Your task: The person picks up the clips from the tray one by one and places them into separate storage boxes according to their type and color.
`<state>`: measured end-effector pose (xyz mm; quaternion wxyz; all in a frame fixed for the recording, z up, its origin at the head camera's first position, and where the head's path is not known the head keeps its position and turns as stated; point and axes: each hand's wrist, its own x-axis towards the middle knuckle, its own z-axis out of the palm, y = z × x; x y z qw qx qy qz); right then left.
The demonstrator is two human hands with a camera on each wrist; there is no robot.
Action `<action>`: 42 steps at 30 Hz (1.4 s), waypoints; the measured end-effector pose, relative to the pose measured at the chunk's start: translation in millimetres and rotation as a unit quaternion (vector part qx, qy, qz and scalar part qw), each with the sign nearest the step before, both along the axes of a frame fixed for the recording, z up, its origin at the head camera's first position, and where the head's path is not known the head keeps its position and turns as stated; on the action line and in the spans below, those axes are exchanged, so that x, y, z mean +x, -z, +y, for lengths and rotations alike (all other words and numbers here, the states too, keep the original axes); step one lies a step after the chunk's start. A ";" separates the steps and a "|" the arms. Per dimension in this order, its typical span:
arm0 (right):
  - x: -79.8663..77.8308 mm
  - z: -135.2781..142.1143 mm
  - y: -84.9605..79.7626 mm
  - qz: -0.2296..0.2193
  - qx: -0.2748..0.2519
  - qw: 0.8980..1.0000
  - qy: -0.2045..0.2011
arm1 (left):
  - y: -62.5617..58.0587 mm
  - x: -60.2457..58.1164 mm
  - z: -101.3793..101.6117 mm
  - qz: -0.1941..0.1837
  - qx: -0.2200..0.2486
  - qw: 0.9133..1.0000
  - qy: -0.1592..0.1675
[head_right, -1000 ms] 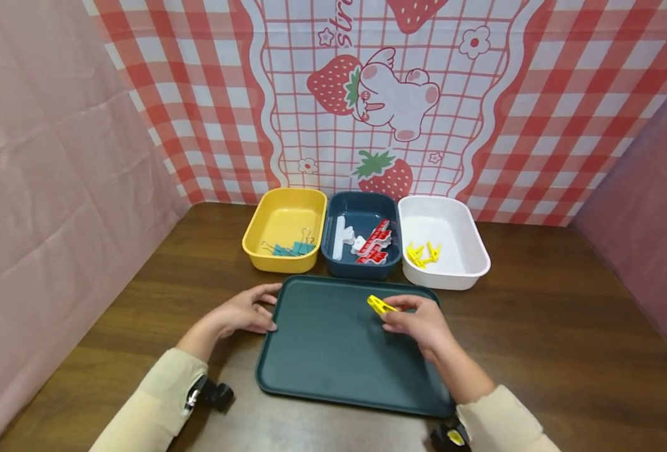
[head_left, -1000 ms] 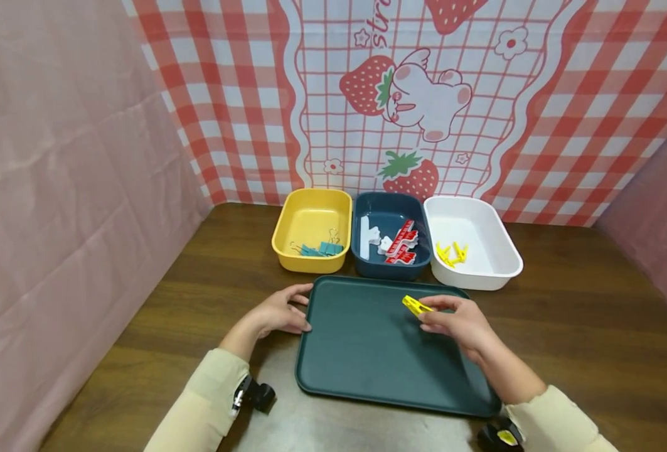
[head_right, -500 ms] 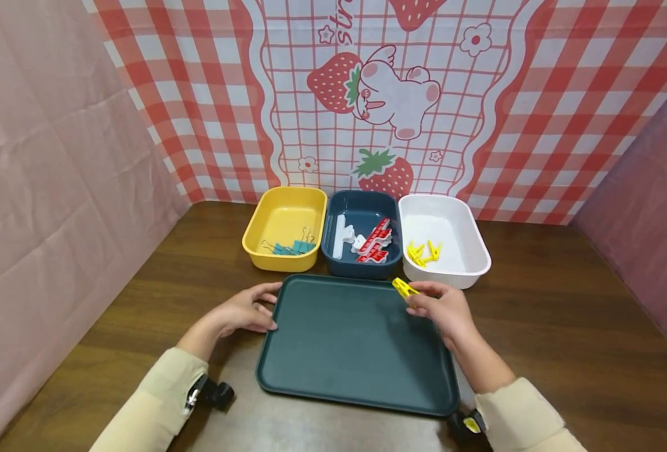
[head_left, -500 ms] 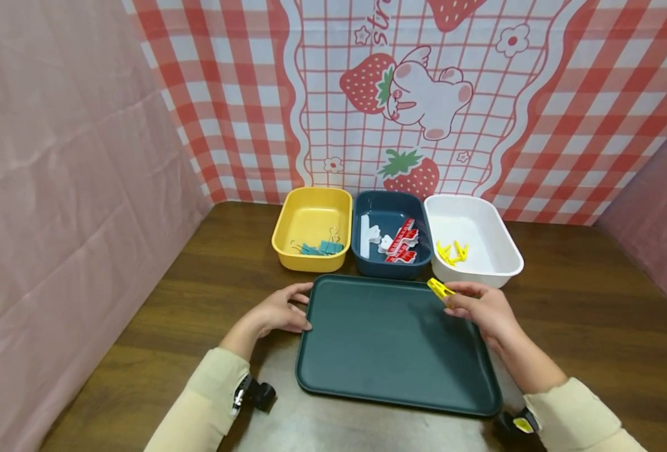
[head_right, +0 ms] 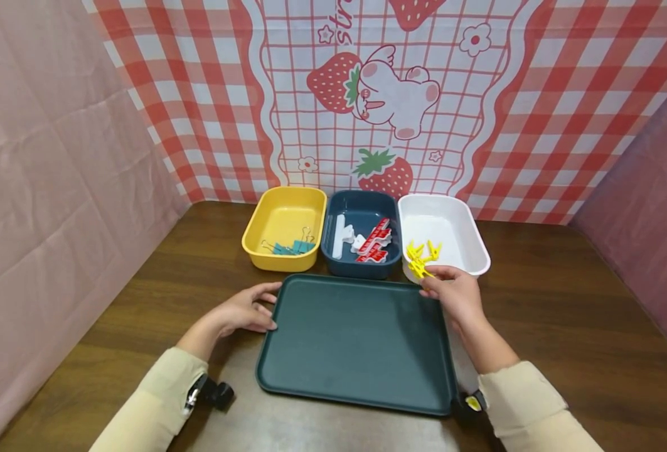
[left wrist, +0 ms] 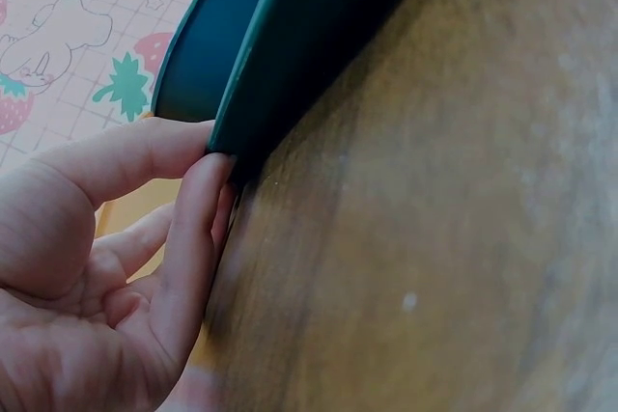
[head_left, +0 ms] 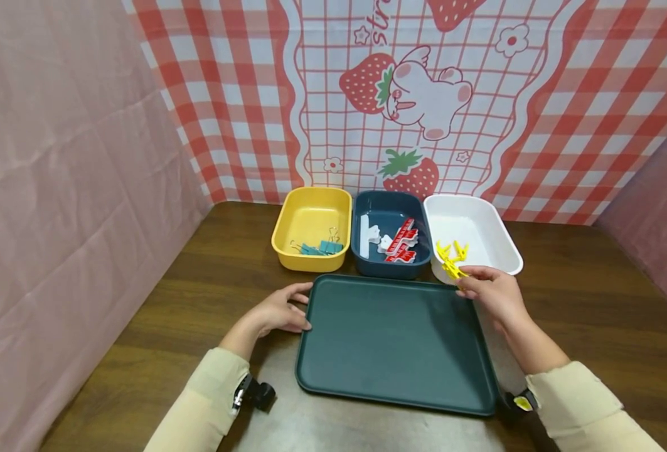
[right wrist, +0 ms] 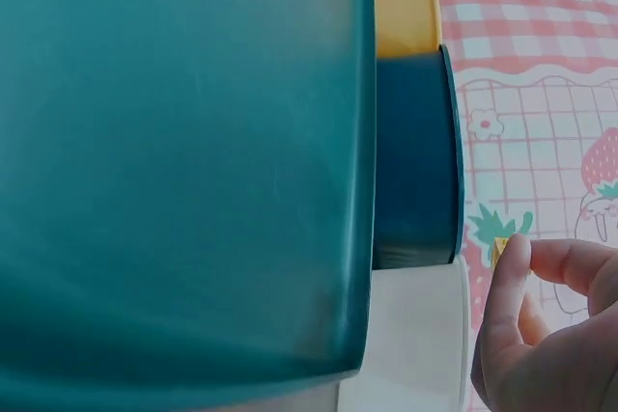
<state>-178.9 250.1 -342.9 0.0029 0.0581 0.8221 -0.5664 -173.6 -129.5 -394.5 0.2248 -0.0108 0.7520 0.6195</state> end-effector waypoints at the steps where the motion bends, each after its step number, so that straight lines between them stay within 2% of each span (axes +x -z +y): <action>1: -1.1 0.4 -0.1 0.002 0.002 1.000 0.003 | 0.0 0.2 -0.2 0.000 0.001 1.000 0.000; 10: -14.1 2.3 -3.4 0.005 0.011 0.999 0.040 | -1.6 0.7 -1.0 -0.002 0.001 1.000 -0.001; 18: -30.6 7.4 -7.7 0.002 -0.015 0.998 0.055 | -1.6 0.5 -2.5 -0.001 -0.003 1.000 -0.002; 25: -44.4 10.4 -9.7 -0.017 0.013 0.998 0.060 | -1.1 -0.6 -2.9 -0.004 -0.005 1.000 -0.003; 31: -58.5 8.5 -8.9 -0.020 0.015 0.997 0.069 | -0.4 -1.2 -2.8 -0.003 -0.007 1.000 -0.001; 39: -71.6 1.3 -10.1 -0.029 0.088 0.993 0.076 | -0.6 -1.6 -2.4 -0.004 -0.005 1.000 -0.002; 42: -74.7 -0.4 -11.0 -0.033 0.100 0.991 0.084 | -1.8 -1.2 -1.5 -0.004 -0.002 1.000 -0.001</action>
